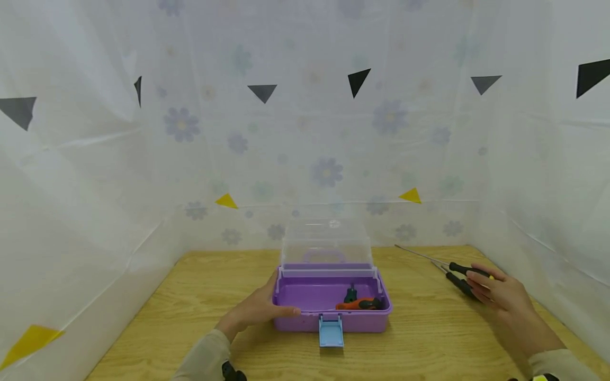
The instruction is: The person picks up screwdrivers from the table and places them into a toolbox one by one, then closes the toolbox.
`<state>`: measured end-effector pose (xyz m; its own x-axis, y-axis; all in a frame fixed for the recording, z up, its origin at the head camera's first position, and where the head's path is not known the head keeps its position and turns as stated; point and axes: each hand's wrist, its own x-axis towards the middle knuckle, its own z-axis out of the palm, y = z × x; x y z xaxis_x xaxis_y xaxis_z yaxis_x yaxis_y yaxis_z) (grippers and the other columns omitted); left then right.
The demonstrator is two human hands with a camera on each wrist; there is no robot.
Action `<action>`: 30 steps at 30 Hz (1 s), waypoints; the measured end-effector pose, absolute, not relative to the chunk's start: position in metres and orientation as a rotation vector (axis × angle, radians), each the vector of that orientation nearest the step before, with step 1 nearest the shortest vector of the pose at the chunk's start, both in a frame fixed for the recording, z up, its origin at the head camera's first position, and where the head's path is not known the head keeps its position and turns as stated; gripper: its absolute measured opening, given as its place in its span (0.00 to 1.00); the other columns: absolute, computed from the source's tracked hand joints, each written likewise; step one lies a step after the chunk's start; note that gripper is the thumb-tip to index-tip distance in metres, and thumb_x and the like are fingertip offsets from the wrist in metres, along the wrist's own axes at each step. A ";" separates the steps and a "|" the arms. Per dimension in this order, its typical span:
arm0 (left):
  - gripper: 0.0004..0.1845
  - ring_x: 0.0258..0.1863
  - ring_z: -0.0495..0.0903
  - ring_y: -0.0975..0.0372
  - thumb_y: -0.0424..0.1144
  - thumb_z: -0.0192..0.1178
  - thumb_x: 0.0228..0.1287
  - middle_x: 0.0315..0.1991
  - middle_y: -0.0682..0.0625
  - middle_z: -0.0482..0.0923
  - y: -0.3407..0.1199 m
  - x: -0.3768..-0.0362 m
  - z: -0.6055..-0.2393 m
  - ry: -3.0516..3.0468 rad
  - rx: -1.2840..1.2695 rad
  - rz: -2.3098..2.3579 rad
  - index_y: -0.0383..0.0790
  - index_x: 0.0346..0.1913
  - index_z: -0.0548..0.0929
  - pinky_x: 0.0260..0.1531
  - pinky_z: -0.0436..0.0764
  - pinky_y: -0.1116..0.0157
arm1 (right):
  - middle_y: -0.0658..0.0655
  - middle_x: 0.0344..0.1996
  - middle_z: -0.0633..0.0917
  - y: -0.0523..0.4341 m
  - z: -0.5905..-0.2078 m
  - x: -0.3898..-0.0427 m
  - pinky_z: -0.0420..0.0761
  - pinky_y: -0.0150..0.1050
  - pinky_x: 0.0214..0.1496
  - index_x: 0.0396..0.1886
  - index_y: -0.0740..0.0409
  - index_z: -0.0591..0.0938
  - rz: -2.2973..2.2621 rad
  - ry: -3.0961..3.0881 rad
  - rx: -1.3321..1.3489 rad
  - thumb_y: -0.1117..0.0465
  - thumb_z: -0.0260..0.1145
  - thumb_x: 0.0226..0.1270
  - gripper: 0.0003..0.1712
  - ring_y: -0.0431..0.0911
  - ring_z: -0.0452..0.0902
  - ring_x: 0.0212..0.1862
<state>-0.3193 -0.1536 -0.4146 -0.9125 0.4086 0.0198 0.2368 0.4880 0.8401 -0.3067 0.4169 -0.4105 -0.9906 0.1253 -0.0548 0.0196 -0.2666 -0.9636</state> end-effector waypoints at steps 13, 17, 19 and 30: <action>0.70 0.73 0.62 0.38 0.58 0.75 0.56 0.77 0.30 0.56 -0.155 -0.319 -0.415 2.550 0.591 1.410 0.38 0.83 0.33 0.70 0.58 0.35 | 0.44 0.39 0.88 0.415 -0.400 -0.303 0.86 0.37 0.47 0.40 0.37 0.92 2.558 -1.777 -0.102 0.67 0.65 0.76 0.18 0.41 0.87 0.42; 0.70 0.71 0.66 0.39 0.57 0.76 0.56 0.76 0.30 0.59 -0.154 -0.319 -0.415 2.532 0.624 1.429 0.39 0.84 0.33 0.69 0.60 0.35 | 0.42 0.40 0.87 0.415 -0.401 -0.303 0.86 0.37 0.47 0.41 0.38 0.92 2.584 -1.745 -0.090 0.68 0.64 0.77 0.19 0.41 0.87 0.43; 0.70 0.71 0.66 0.39 0.56 0.76 0.56 0.76 0.30 0.60 -0.155 -0.319 -0.415 2.525 0.633 1.438 0.40 0.84 0.33 0.69 0.60 0.36 | 0.42 0.40 0.86 0.414 -0.402 -0.303 0.86 0.37 0.47 0.43 0.39 0.92 2.598 -1.717 -0.077 0.68 0.64 0.77 0.18 0.42 0.87 0.43; 0.70 0.71 0.66 0.40 0.56 0.76 0.56 0.76 0.31 0.60 -0.155 -0.320 -0.415 2.525 0.655 1.440 0.40 0.84 0.34 0.70 0.60 0.36 | 0.45 0.44 0.84 0.411 -0.399 -0.301 0.86 0.41 0.46 0.50 0.45 0.91 2.710 -1.566 0.097 0.70 0.60 0.79 0.18 0.45 0.86 0.45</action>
<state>-0.3200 -0.1550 -0.4150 -0.8910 0.4478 0.0746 0.2922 0.4400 0.8491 -0.3014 0.4108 -0.3994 -0.9980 -0.0218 0.0589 -0.0401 -0.4997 -0.8653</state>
